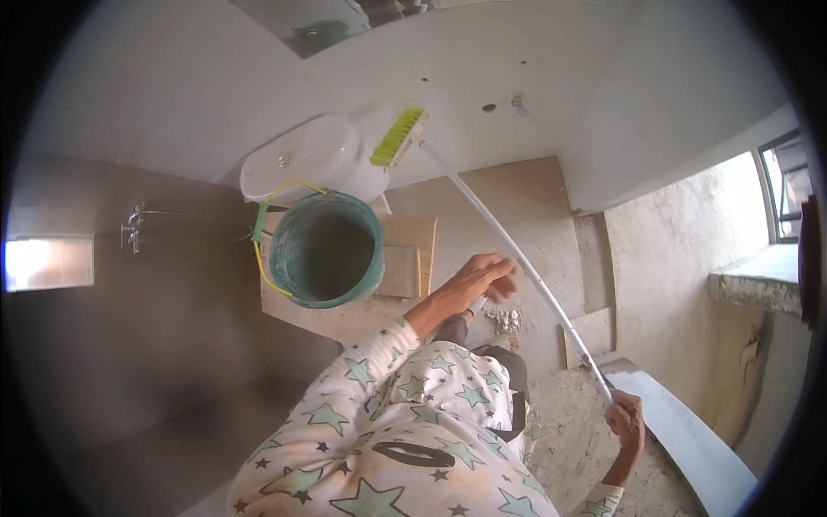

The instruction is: The person sweeps debris on a tiled floor using a broom while holding a bucket in the other hand. They move the debris toward a corner and then place the bucket on the floor.

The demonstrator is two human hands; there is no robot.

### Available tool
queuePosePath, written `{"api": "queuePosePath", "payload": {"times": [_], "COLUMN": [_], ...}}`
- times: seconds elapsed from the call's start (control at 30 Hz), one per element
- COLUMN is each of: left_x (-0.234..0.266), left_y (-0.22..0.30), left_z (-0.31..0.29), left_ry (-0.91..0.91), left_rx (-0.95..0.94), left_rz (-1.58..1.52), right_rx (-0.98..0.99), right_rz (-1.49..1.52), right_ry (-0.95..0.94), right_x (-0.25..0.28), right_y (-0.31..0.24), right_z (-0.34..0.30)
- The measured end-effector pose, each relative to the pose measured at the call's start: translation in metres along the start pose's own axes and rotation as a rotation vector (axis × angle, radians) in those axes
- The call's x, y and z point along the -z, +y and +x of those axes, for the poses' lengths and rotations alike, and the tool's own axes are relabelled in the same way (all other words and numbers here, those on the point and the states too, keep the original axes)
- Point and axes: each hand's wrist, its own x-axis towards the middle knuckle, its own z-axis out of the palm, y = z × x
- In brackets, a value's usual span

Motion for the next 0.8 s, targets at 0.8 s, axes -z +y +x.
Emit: {"api": "queuePosePath", "payload": {"times": [0.8], "left_x": [0.125], "left_y": [-0.182], "left_z": [-0.232], "left_ry": [0.65], "left_rx": [0.686], "left_rz": [0.321], "right_rx": [0.058], "right_rz": [0.391], "right_ry": [-0.173], "right_x": [-0.157], "right_y": [-0.006], "right_z": [0.279]}}
